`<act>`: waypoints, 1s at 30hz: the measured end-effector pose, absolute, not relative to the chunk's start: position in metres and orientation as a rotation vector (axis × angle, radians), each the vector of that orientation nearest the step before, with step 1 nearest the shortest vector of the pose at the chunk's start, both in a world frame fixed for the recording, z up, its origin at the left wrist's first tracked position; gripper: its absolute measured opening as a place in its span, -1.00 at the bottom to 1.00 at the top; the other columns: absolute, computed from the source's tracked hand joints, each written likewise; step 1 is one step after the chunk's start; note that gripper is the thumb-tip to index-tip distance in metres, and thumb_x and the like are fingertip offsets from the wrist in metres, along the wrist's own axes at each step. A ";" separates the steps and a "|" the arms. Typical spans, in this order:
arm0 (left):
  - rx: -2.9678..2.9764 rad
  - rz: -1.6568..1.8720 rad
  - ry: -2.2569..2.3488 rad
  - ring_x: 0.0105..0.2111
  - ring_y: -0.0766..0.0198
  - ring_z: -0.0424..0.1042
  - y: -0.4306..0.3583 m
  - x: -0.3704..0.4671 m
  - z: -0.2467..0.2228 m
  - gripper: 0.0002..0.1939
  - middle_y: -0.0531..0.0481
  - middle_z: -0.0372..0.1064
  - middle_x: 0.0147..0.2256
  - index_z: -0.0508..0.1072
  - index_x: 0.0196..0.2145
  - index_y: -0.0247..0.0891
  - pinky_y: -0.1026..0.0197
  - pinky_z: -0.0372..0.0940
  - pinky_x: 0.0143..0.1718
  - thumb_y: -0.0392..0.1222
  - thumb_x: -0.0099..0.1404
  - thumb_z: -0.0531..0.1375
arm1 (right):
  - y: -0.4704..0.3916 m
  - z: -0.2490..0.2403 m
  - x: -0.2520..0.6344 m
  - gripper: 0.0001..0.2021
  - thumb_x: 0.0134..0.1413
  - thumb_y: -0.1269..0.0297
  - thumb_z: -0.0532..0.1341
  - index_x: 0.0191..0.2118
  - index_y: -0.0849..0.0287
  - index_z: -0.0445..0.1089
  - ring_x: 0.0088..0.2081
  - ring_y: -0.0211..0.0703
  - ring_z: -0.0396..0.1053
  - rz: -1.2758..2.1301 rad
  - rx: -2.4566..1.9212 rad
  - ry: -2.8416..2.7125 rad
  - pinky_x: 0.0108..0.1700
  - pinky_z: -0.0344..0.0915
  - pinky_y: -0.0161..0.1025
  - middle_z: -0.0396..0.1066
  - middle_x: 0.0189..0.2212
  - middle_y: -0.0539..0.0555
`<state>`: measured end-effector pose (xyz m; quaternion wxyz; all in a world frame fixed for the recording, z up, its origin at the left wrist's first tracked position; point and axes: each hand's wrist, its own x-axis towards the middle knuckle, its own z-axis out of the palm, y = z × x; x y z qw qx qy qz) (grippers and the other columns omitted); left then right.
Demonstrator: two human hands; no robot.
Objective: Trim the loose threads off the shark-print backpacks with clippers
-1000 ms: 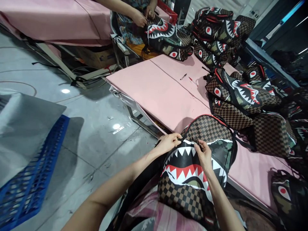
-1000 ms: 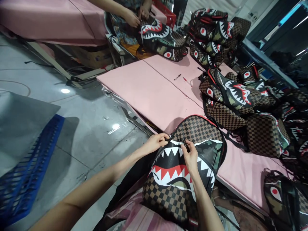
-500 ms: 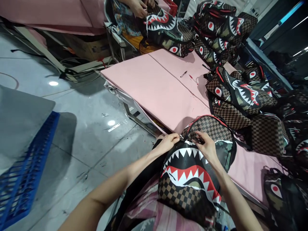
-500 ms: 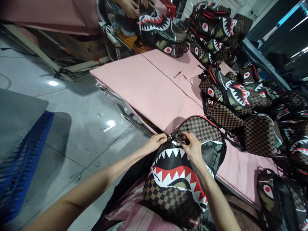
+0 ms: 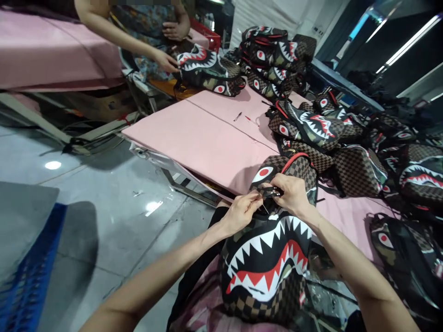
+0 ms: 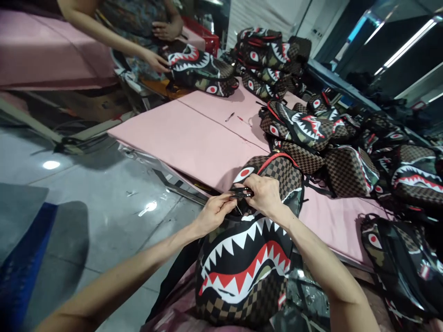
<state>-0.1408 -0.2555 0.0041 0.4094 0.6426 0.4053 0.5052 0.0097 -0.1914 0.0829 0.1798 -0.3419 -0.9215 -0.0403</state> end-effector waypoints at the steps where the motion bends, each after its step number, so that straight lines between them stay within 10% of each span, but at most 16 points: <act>1: 1.672 1.279 0.986 -0.54 0.41 0.15 -0.261 -0.138 0.024 -0.81 0.09 0.17 -0.51 0.29 -0.43 -0.28 0.34 0.08 -0.47 -0.23 0.29 -0.03 | -0.200 0.097 0.017 -0.72 0.14 0.23 0.09 -0.56 0.19 0.29 -0.58 -0.33 0.24 -0.158 -0.899 -2.536 -0.50 0.03 -0.35 0.31 -0.62 -0.02; 12: 1.940 0.896 0.914 -0.58 0.43 0.02 -0.301 -0.041 0.094 -0.79 0.15 0.03 -0.58 0.16 -0.53 -0.26 0.33 -0.03 -0.52 -0.36 0.26 -0.06 | -0.255 0.093 0.137 -0.76 0.12 0.31 0.15 -0.56 0.18 0.25 -0.58 -0.33 0.23 -0.032 -0.882 -2.031 -0.52 0.13 -0.36 0.29 -0.63 -0.01; 18: 2.005 0.921 0.829 -0.40 0.34 0.24 -0.311 -0.007 0.096 -0.78 0.05 0.24 -0.45 0.24 -0.52 -0.26 0.30 0.12 -0.34 -0.31 0.28 -0.03 | -0.310 0.096 0.196 -0.90 0.14 0.32 0.13 -0.27 0.12 0.40 -0.34 -0.22 0.39 0.170 -1.104 -1.832 -0.31 0.30 -0.28 0.42 -0.38 0.06; 23: 1.908 0.842 0.902 -0.36 0.30 0.30 -0.309 0.006 0.097 -0.79 0.02 0.34 -0.41 0.33 -0.46 -0.24 0.27 0.16 -0.29 -0.27 0.28 -0.03 | -0.353 0.089 0.216 -0.59 0.09 0.07 0.16 0.02 0.14 0.25 -0.26 -0.11 0.42 0.016 -1.498 -1.996 -0.25 0.32 -0.21 0.44 -0.21 0.15; 30: 1.518 0.914 0.948 -0.54 0.39 0.13 -0.305 0.014 0.097 -0.74 0.09 0.13 -0.58 0.18 -0.58 -0.26 0.31 0.06 -0.47 -0.15 0.24 0.04 | -0.357 0.080 0.205 -0.81 0.16 0.20 0.11 -0.23 0.20 0.35 -0.33 -0.17 0.36 0.004 -1.390 -2.077 -0.25 0.22 -0.24 0.44 -0.37 0.09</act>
